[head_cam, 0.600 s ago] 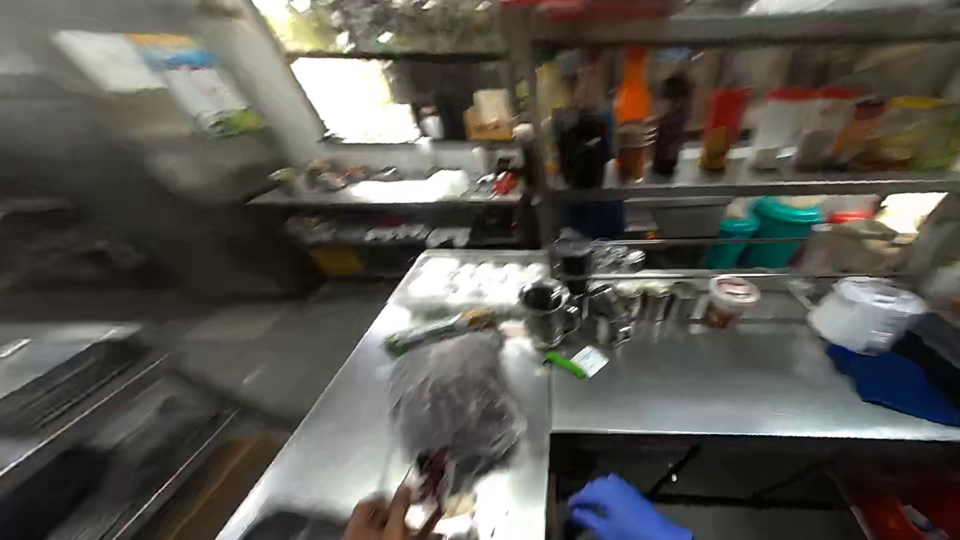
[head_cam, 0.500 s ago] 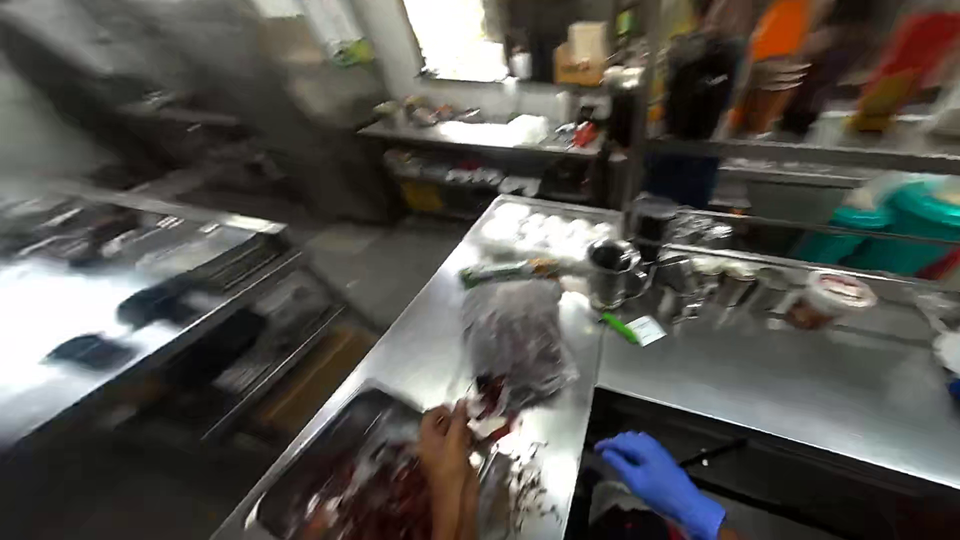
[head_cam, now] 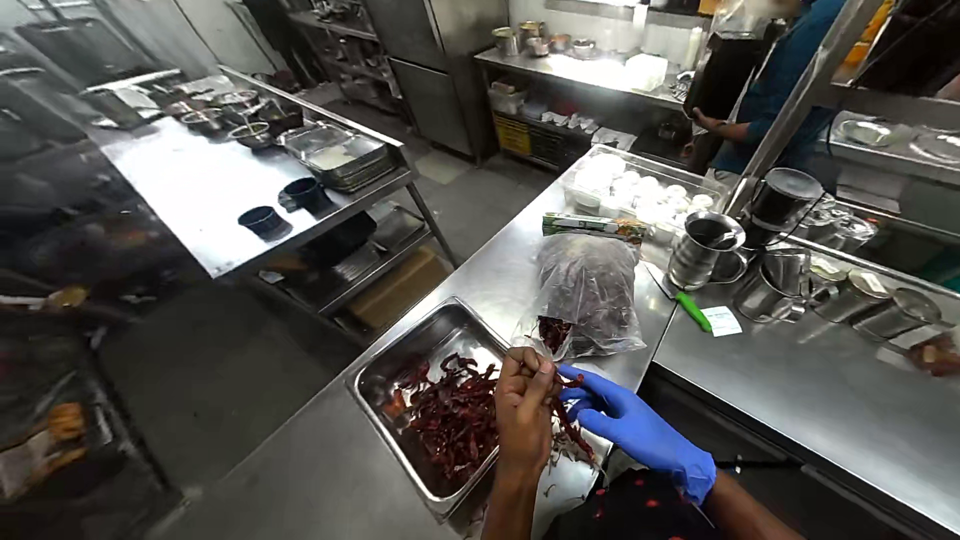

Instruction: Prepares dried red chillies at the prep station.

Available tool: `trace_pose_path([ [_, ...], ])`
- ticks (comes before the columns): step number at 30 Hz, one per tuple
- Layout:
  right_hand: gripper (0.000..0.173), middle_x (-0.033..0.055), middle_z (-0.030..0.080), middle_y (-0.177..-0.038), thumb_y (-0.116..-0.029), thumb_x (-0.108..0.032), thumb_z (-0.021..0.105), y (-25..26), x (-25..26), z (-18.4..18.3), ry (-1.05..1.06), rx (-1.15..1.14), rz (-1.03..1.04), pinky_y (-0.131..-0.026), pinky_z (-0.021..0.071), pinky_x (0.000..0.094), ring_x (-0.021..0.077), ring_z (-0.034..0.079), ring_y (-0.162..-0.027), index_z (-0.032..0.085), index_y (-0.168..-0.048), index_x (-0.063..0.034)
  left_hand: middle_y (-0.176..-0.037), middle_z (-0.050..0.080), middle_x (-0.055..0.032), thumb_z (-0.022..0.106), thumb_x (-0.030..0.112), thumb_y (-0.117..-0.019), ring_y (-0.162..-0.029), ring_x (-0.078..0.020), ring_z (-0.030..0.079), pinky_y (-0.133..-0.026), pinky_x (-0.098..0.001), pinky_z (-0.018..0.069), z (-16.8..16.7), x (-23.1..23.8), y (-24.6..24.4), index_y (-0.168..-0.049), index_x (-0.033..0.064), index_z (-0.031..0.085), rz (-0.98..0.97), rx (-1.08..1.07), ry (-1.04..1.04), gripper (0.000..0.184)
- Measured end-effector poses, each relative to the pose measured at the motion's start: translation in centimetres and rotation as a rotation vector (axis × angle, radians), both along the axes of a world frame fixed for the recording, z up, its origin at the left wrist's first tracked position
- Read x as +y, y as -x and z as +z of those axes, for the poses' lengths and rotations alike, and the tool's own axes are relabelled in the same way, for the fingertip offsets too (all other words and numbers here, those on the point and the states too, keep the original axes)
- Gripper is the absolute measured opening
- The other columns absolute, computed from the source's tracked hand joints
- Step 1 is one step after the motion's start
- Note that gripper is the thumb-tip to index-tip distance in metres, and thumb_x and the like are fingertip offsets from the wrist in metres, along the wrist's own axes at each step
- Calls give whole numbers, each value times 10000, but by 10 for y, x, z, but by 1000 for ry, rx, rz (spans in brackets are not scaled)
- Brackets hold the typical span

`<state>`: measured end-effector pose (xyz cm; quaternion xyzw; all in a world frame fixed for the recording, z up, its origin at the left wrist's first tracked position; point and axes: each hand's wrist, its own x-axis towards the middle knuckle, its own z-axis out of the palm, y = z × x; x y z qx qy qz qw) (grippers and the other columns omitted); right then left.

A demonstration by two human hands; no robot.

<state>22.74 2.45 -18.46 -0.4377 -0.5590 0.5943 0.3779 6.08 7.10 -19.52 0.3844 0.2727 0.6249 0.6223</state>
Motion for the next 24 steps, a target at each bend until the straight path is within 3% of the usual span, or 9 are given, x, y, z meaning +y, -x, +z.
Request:
trace_pose_path([
  [4,541,99,714,-982,-1016,-217,593,6,-3,5,182,174,103,-825,582,360,182,688,-858,463,-1522,-75,-837,592,20,650,175,-969,-748,-88,626,-703,-263,575,4,3,13,-1001,206,610,-25,-158,-64,59],
  [6,495,66,672,-872,-1019,-185,554,6,-5,2,241,248,151,-791,571,344,153,658,-775,496,-1495,-60,-828,608,37,669,206,-967,-759,-84,634,-720,-262,573,4,6,17,-987,217,639,-27,-271,-40,37],
  [11,449,109,713,-1021,-1068,-351,504,3,-11,-8,364,441,270,-827,584,349,179,697,-865,599,-1332,0,-846,582,56,619,200,-995,-769,-68,595,-729,-240,534,2,11,21,-993,226,637,30,-353,-52,32],
  [13,346,79,711,-915,-1057,-309,536,8,-15,-6,372,367,257,-776,571,327,151,673,-796,687,-1131,-6,-835,574,61,621,205,-996,-771,-70,591,-740,-250,529,3,10,21,-985,229,631,31,-357,-83,29],
  [15,242,43,680,-824,-1031,-251,591,13,-19,-4,355,309,228,-730,543,306,127,637,-744,690,-984,-35,-821,574,60,623,199,-992,-774,-80,596,-755,-268,531,5,10,21,-973,228,626,25,-364,-100,35],
  [18,186,20,636,-777,-1013,-233,615,14,-20,-2,285,265,120,-706,526,298,119,614,-718,645,-939,-64,-818,603,62,619,211,-990,-832,-107,632,-862,-337,543,7,17,33,-976,235,642,51,-358,-132,36],
  [20,190,12,617,-735,-1017,-227,610,12,-21,0,238,237,4,-682,528,296,118,608,-682,631,-918,-66,-867,665,54,604,208,-985,-872,-129,665,-904,-378,554,4,24,50,-1041,248,701,141,-333,-159,119],
  [22,192,23,616,-705,-1036,-205,581,6,-19,4,192,228,-107,-661,532,296,124,607,-649,616,-932,-48,-911,683,31,557,169,-990,-858,-135,672,-856,-362,574,1,32,68,-1097,227,702,251,-220,-183,190],
  [24,170,37,639,-676,-1041,-175,574,1,-15,9,143,221,-203,-626,552,295,127,629,-606,629,-983,-25,-994,693,-5,493,100,-1006,-873,-123,676,-817,-299,587,1,30,75,-1128,126,658,337,167,-182,207],
])
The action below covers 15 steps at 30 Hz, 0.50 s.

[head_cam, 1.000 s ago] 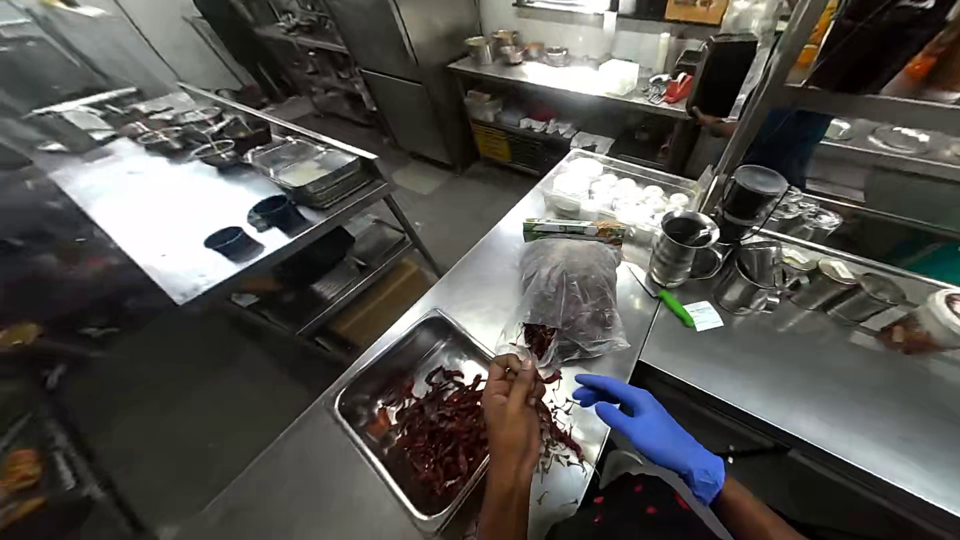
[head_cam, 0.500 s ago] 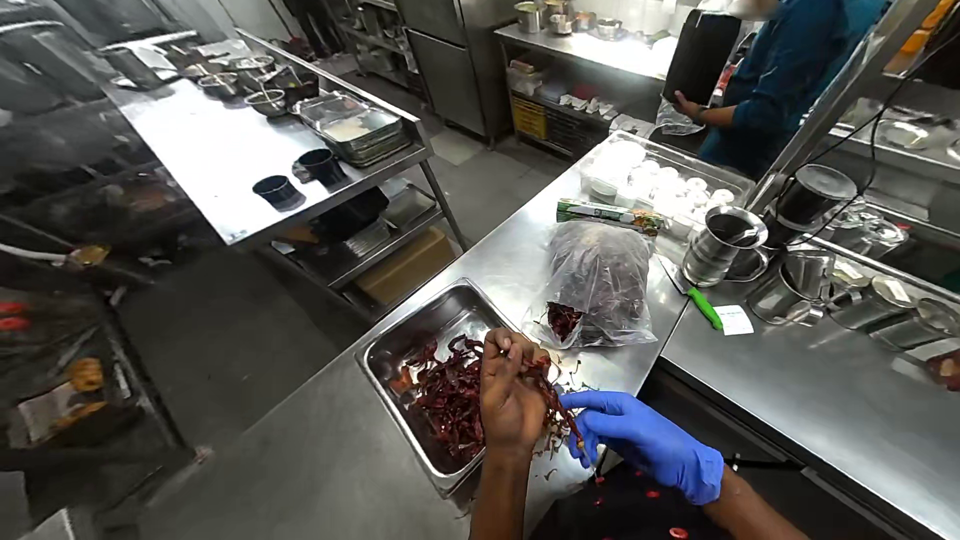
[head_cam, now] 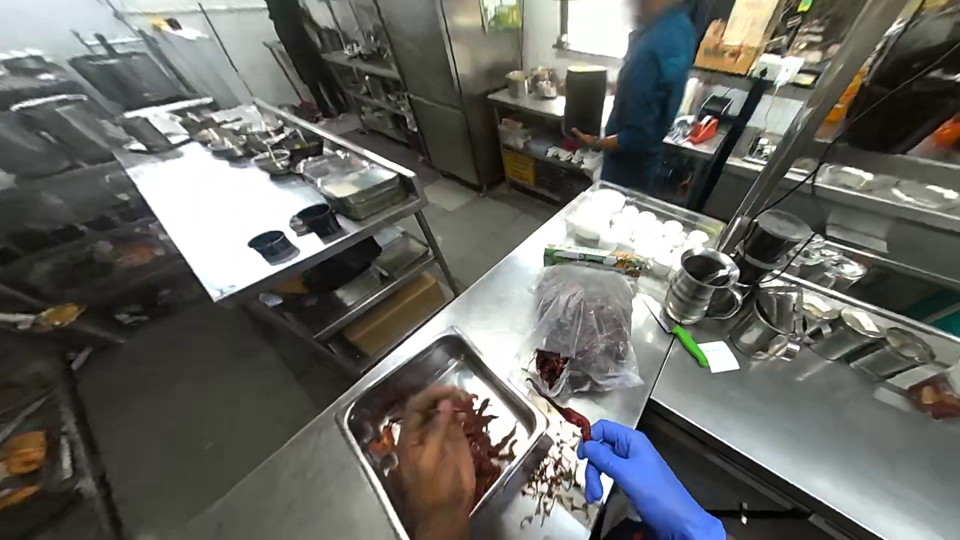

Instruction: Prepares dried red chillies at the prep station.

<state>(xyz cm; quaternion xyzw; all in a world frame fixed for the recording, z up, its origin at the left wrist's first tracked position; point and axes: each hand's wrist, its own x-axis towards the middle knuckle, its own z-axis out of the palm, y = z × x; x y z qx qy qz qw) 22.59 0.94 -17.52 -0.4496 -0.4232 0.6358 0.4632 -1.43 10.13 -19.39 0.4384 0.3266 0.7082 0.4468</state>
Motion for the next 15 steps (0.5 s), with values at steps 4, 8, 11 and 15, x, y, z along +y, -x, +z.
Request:
trace_pose_path([
  [4,179,37,684,-748,-1012,-130,615,-4,6,3,-135,-86,-101,-649,553,286,116,641,-662,697,-1116,-9,-1065,739,-86,554,62,-1004,-911,-159,697,-816,-325,589,-4,-25,-28,-1145,-2,716,-181,530,104,224],
  [8,175,13,741,-849,-1017,-144,615,-5,11,6,-212,-290,-69,-764,591,296,104,696,-774,739,-1100,-53,-1157,676,-67,596,137,-1005,-965,-121,664,-851,-309,587,-9,-51,-64,-1142,10,711,-423,289,98,220],
  [11,192,1,733,-788,-1011,-189,632,-5,9,9,-208,-435,-47,-707,591,290,86,686,-696,765,-1073,-65,-1119,690,-94,678,59,-939,-951,-146,683,-845,-311,601,-9,-57,-79,-1034,-4,737,-330,214,94,128],
  [15,213,3,737,-775,-990,-256,662,-7,8,5,-238,-560,-18,-675,595,304,89,688,-660,783,-1069,-100,-962,703,-113,725,-9,-885,-836,-158,688,-785,-304,609,0,-61,-86,-913,-19,739,-178,165,173,33],
])
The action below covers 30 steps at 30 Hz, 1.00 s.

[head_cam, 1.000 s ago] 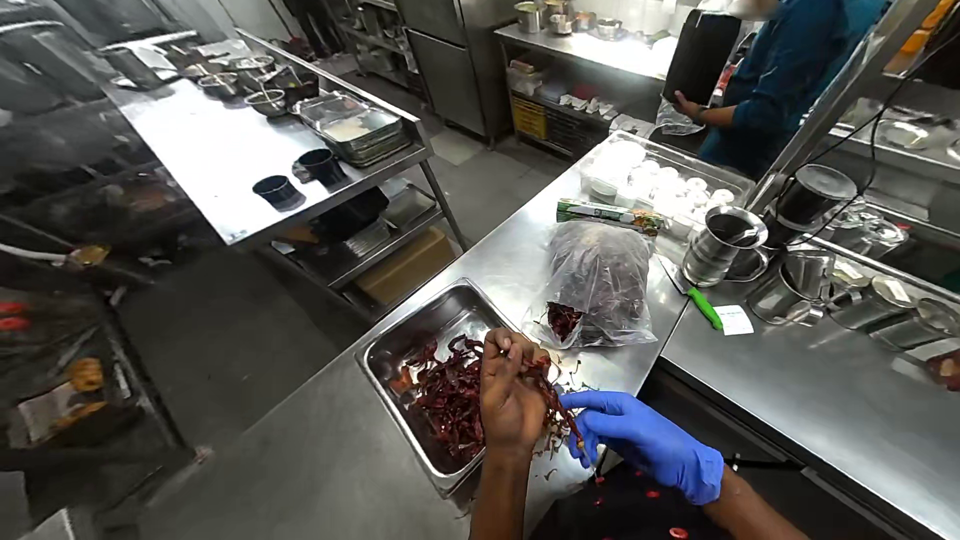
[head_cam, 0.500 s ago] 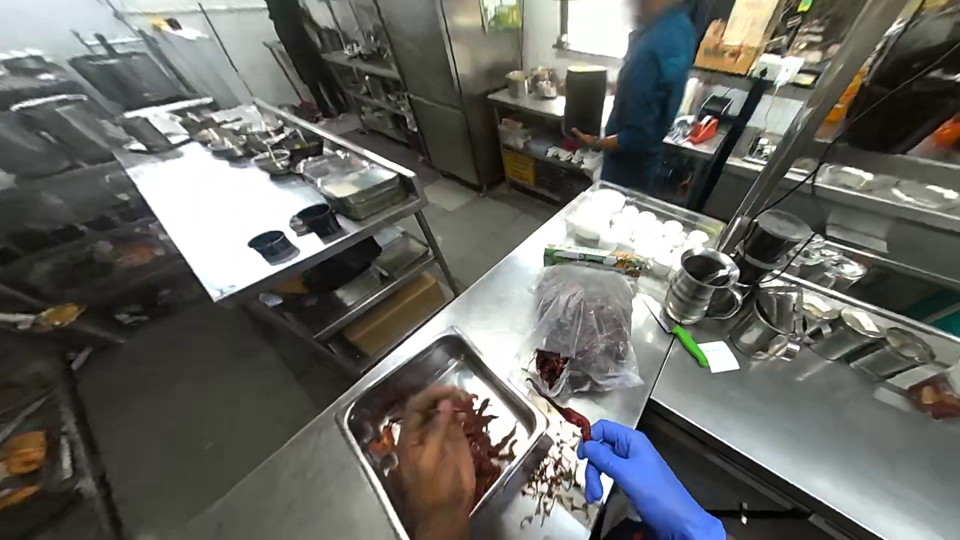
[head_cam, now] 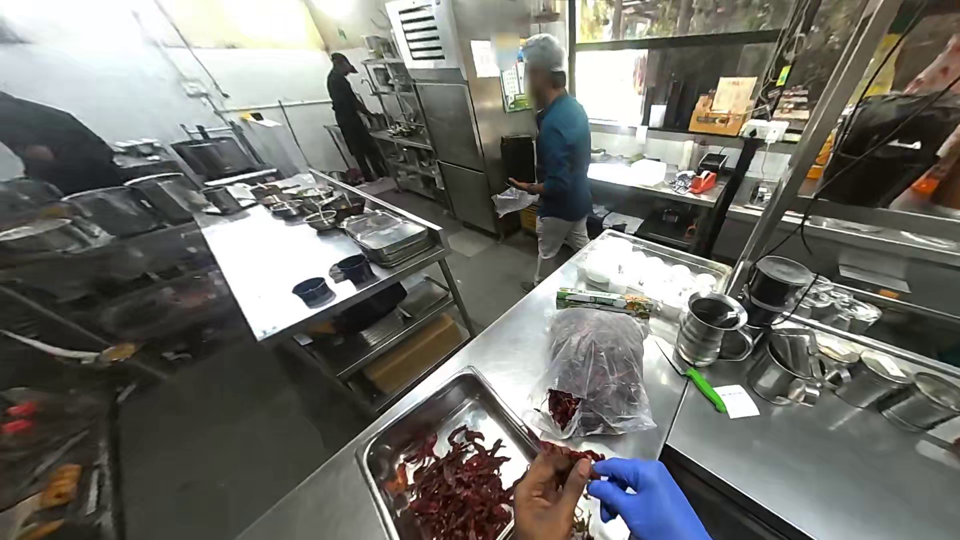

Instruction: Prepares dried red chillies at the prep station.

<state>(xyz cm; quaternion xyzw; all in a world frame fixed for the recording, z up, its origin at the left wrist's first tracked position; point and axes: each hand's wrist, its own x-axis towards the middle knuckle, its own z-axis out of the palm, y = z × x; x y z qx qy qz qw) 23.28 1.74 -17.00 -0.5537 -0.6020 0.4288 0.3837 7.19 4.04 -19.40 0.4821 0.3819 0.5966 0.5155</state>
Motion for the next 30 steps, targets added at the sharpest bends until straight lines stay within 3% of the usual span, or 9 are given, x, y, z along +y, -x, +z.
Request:
trace_pose_path([
  [4,194,-20,724,-798,-985,-280,651,0,7,0,-246,-148,-104,-714,587,313,85,682,-720,786,-991,-141,-1004,726,-155,730,29,-904,-887,-202,715,-849,-341,615,6,2,-6,-1025,-54,717,-16,-73,-51,147],
  [10,200,-72,723,-805,-1002,-316,636,6,11,5,-482,-311,-142,-815,532,331,59,653,-757,791,-992,-190,-943,740,-140,767,14,-869,-857,-185,720,-834,-328,615,17,-1,-12,-952,-37,739,38,-130,-61,102],
  [13,235,-46,716,-812,-1025,-289,601,7,11,4,-541,-326,-80,-822,523,335,79,653,-773,773,-952,-146,-864,728,-134,749,37,-888,-778,-157,703,-758,-296,605,18,-1,-9,-927,-37,726,18,-211,60,87],
  [16,256,-24,690,-775,-1036,-268,597,4,12,4,-590,-224,34,-798,503,322,91,632,-754,755,-899,-119,-863,709,-132,726,81,-909,-767,-141,688,-722,-288,590,20,1,-1,-902,-12,704,-169,-426,275,96],
  [19,233,-9,687,-776,-1025,-221,623,-2,12,4,-521,-32,152,-796,499,292,85,620,-778,769,-898,-90,-879,721,-112,792,144,-878,-790,-137,702,-757,-297,599,18,1,8,-911,27,744,-369,-594,408,130],
  [21,214,2,673,-759,-1016,-172,627,-6,14,2,-410,170,248,-772,504,265,70,611,-767,766,-905,-52,-845,711,-91,803,155,-867,-729,-119,678,-715,-278,590,18,0,11,-896,38,746,-437,-671,486,133],
  [25,202,-34,708,-818,-1013,-167,605,-13,10,-6,-194,559,496,-717,529,213,9,624,-752,755,-911,-79,-818,673,-53,702,205,-955,-699,-107,643,-678,-251,567,14,1,19,-922,67,733,-405,-841,516,145],
  [27,209,-30,706,-828,-1019,-187,604,-14,5,-11,-144,547,508,-706,529,213,12,624,-748,746,-919,-71,-810,663,-42,637,249,-1000,-722,-121,652,-708,-262,571,13,3,30,-918,80,720,-347,-888,440,206],
  [30,231,-13,670,-791,-1046,-179,538,-9,3,-13,26,423,315,-694,536,255,65,620,-717,725,-1030,-45,-837,662,-50,615,272,-1016,-744,-135,655,-744,-288,579,11,2,47,-942,75,710,-290,-829,344,230],
])
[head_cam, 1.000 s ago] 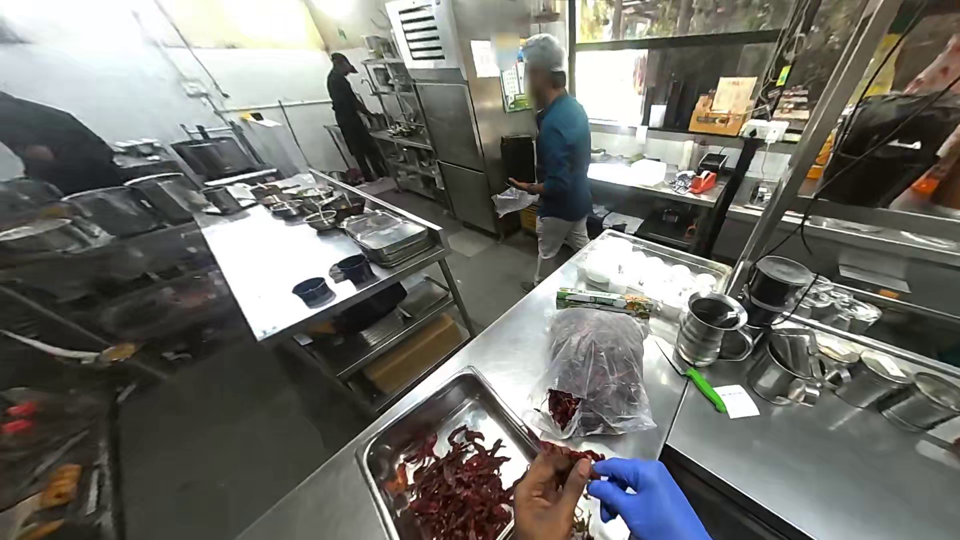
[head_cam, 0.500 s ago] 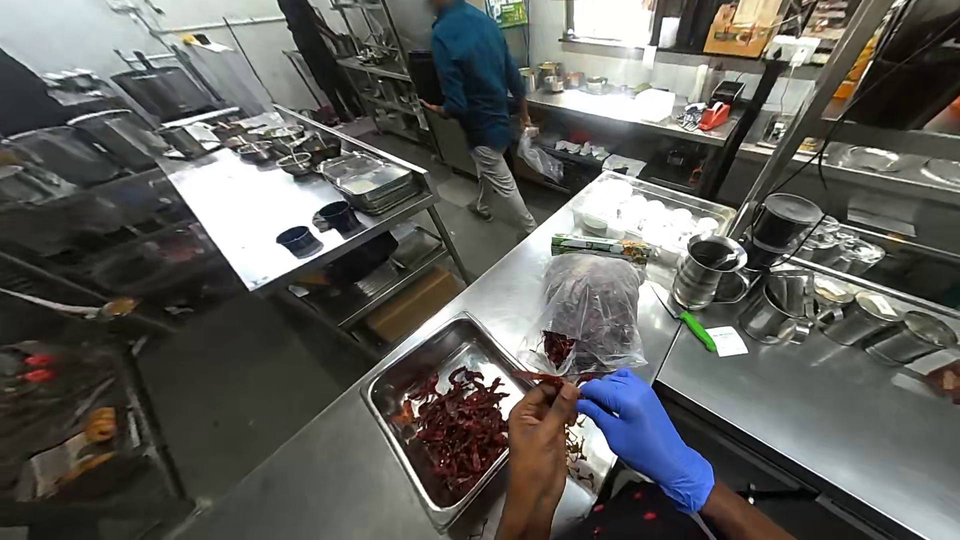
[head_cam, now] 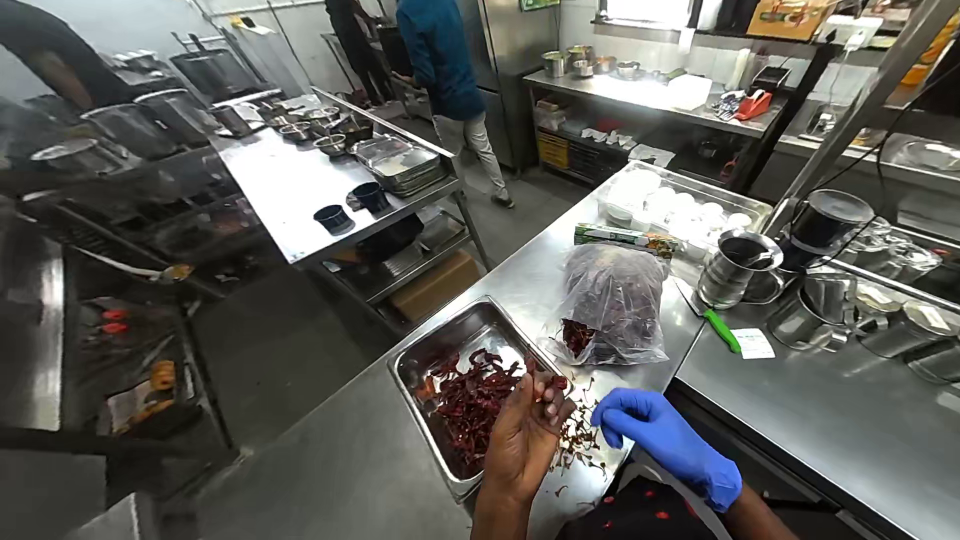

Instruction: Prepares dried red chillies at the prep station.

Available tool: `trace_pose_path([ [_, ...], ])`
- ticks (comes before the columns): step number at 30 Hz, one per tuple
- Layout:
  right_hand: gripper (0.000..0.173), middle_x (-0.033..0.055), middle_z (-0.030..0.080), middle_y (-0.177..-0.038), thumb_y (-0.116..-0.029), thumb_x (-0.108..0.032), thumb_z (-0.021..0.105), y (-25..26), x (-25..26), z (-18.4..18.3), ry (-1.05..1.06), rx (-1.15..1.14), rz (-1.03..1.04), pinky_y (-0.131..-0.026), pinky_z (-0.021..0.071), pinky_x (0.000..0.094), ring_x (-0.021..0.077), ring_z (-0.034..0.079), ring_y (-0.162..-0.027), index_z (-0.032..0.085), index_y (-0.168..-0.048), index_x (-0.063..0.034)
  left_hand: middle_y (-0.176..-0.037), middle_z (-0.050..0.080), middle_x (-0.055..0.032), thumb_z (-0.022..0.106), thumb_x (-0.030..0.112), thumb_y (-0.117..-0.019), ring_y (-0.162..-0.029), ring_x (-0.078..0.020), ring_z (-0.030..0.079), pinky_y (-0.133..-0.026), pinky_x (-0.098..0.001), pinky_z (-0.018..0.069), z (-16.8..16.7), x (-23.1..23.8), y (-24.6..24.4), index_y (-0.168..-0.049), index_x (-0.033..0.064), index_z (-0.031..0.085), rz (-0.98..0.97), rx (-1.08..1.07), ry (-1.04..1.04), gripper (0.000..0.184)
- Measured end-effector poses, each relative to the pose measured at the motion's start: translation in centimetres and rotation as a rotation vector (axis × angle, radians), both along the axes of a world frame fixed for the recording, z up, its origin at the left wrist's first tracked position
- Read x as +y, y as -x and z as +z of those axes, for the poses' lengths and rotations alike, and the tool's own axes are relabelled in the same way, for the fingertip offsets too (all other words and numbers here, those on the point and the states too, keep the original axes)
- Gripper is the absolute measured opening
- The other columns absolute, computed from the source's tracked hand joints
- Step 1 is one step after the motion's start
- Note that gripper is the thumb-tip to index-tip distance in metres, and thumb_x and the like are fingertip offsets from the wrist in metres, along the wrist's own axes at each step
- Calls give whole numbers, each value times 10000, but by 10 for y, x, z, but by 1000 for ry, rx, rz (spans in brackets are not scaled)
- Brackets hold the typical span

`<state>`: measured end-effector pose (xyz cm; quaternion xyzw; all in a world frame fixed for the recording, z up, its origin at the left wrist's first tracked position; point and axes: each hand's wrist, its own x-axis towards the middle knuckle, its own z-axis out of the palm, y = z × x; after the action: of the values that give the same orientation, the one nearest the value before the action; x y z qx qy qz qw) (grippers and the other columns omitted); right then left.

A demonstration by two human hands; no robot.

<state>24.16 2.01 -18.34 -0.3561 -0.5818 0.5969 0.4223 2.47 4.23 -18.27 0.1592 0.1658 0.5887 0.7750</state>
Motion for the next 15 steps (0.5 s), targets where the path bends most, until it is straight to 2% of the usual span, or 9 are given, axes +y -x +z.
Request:
trace_pose_path([
  [2,289,28,650,-805,-1070,-193,468,5,5,-3,153,-4,-88,-669,509,269,110,587,-702,706,-1096,-32,-859,662,-51,632,299,-1010,-766,-131,655,-755,-284,574,-1,-3,8,-953,80,705,14,96,-53,238],
  [4,371,41,635,-840,-1099,-284,416,6,10,-5,263,64,-89,-612,465,244,99,536,-657,686,-1129,-31,-890,676,-82,658,292,-996,-808,-155,679,-776,-302,591,0,-5,12,-947,70,704,19,161,-68,232],
  [7,460,67,667,-1022,-1097,-399,370,9,14,-2,304,145,7,-624,472,242,89,547,-685,646,-1245,-62,-969,692,-138,569,256,-1041,-903,-221,705,-866,-386,601,1,-2,14,-989,51,691,25,255,-52,244],
  [9,483,102,663,-1164,-1095,-430,360,14,15,2,297,156,26,-691,505,269,124,606,-786,627,-1295,-81,-1017,708,-175,473,239,-1076,-947,-257,713,-912,-425,589,1,1,16,-1045,32,690,56,256,17,301],
  [11,477,135,641,-1250,-1094,-417,375,15,16,2,308,197,16,-820,547,322,189,658,-962,609,-1327,-73,-1043,714,-166,397,249,-1107,-940,-249,718,-905,-404,592,2,5,21,-1082,32,680,104,203,131,358],
  [13,461,148,641,-1275,-1094,-384,379,15,16,-1,335,223,-18,-926,542,371,233,653,-1087,613,-1323,-60,-1011,706,-136,363,261,-1116,-880,-228,716,-860,-382,608,-2,9,31,-1088,41,666,161,141,211,375],
  [15,445,146,647,-1271,-1095,-356,376,14,16,-7,372,231,-49,-972,535,389,243,645,-1137,620,-1301,-46,-939,711,-107,344,292,-1119,-821,-209,722,-815,-366,620,-6,12,42,-1050,56,668,205,71,251,407],
])
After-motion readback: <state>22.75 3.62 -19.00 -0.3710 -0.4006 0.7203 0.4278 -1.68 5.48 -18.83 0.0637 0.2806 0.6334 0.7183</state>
